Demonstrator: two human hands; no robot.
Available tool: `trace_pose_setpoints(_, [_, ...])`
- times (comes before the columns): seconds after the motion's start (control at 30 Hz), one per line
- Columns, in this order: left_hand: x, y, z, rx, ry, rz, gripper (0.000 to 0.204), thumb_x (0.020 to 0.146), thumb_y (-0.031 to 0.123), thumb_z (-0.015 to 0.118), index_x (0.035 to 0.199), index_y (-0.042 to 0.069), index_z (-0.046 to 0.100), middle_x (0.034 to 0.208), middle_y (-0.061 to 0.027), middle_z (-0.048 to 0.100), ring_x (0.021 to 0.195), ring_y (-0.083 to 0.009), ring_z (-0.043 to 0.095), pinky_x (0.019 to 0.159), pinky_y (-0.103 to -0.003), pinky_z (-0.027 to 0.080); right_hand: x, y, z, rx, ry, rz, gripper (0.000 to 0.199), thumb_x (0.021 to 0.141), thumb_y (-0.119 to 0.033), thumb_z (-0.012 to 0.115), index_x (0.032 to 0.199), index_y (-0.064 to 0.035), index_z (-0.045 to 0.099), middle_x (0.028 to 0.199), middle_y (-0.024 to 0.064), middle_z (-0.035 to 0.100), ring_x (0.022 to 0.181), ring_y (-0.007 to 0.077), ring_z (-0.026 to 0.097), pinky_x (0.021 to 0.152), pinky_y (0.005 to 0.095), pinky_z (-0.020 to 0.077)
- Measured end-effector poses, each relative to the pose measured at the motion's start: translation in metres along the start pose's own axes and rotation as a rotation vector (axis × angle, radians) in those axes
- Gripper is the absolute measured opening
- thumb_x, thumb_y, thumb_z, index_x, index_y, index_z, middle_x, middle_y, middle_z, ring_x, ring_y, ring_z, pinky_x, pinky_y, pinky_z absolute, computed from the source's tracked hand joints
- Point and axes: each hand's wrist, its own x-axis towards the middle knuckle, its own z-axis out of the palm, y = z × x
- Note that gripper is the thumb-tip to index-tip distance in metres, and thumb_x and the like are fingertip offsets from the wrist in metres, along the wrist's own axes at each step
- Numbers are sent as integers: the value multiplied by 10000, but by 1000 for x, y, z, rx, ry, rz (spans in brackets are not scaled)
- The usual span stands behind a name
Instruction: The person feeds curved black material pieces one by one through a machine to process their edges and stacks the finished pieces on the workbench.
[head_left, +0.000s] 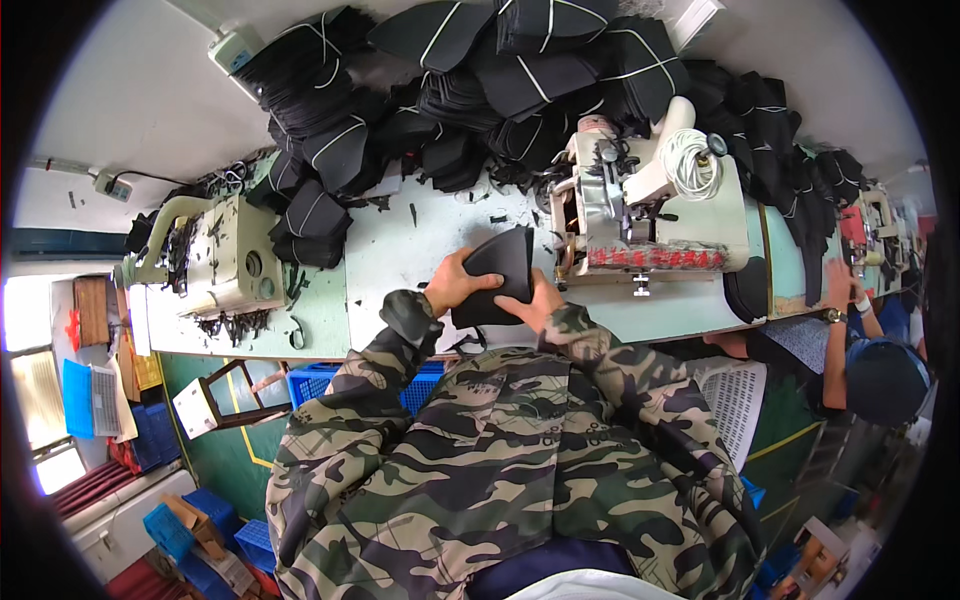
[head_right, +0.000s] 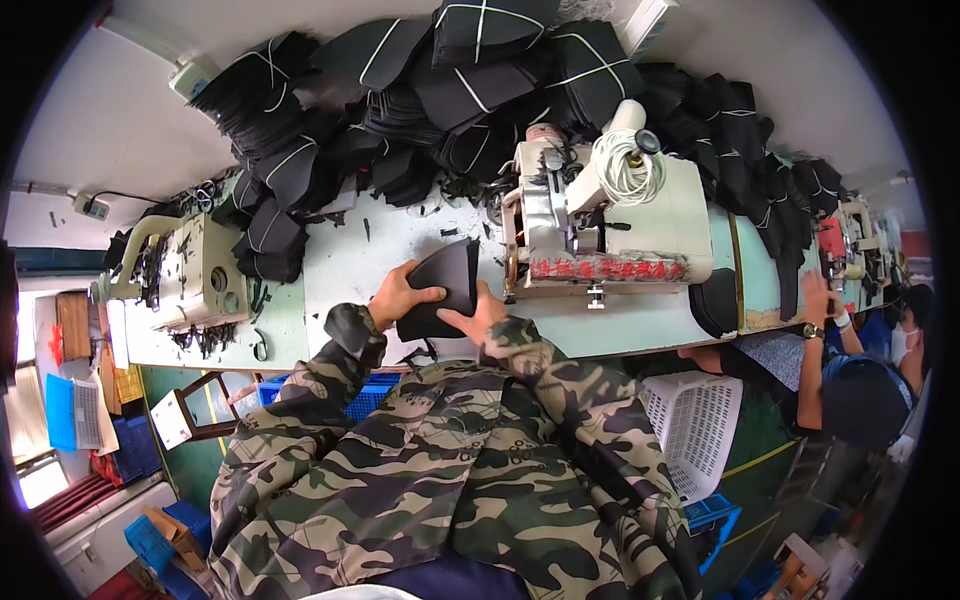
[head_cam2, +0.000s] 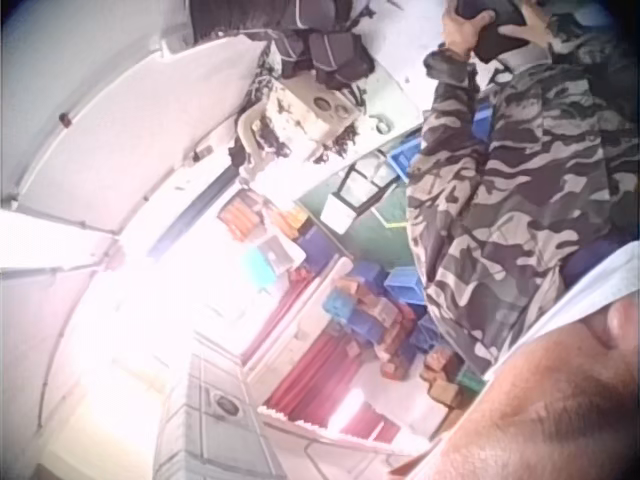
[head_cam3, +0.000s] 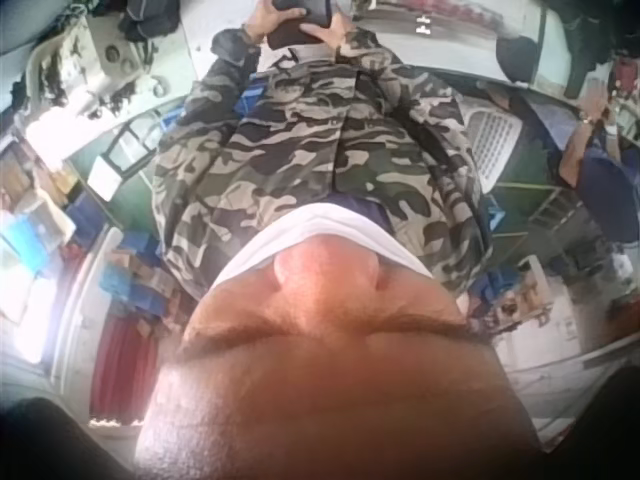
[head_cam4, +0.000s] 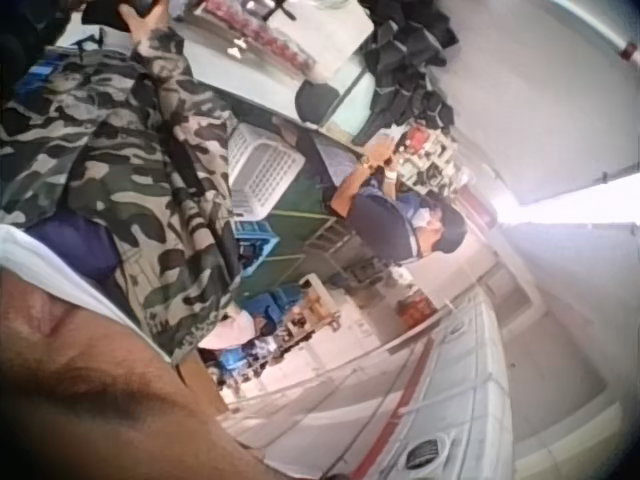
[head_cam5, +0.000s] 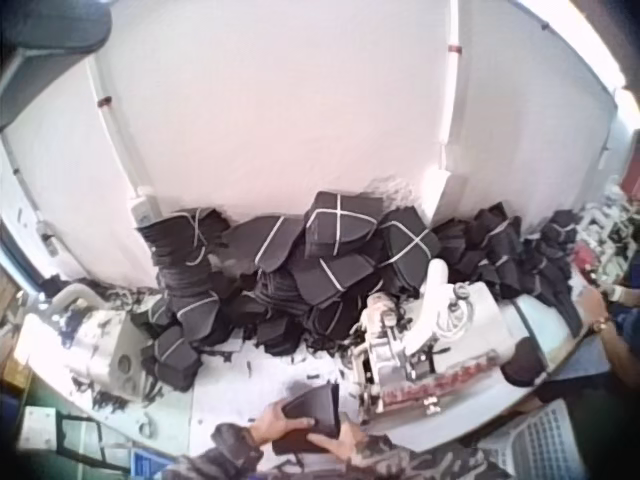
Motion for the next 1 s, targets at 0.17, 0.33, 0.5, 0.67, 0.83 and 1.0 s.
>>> trace_pose_setpoints(0.17, [38,-5,28,219,-92,-155,715,601,448,796,1045,-64,567,944,-203,637,892,-316,628,796,-354,491,-56,88,-44,16,-254,64,404,828,-237,664,1079,62,559,892,135,649,805,152,628,717,271,504])
trace_pose_setpoints(0.33, [38,16,34,717,-54,-61,719,670,536,698,1126,2,543,1020,-206,614,943,-340,605,802,-394,480,-91,125,-124,401,269,358,393,838,-271,642,1085,15,536,850,92,657,724,154,640,551,260,487])
trace_pose_setpoints(0.5, [94,-6,4,675,60,365,335,908,265,487,1137,25,534,1031,-158,602,799,-271,645,667,-345,508,-59,104,-158,436,317,416,470,801,-308,679,1084,36,529,832,112,652,695,157,645,510,252,461])
trace_pose_setpoints(0.67, [122,62,45,-253,107,-217,370,941,271,382,1207,17,420,997,-185,596,749,-279,666,546,-345,538,-27,146,-139,265,67,571,492,752,-373,679,1043,11,580,828,152,653,714,255,651,533,331,480])
trace_pose_setpoints(0.83, [137,57,55,-234,71,-200,362,945,263,385,1196,3,398,874,-179,609,723,-295,669,534,-343,537,-24,145,-127,-197,284,371,448,656,-382,669,875,8,642,836,243,627,828,422,585,747,448,480])
trace_pose_setpoints(1.0, [138,46,65,-10,329,-36,399,923,310,441,790,-43,573,629,-99,558,503,-214,588,408,-340,466,-30,124,-136,-168,263,351,432,646,-369,691,885,-11,650,871,241,630,852,392,599,738,436,485])
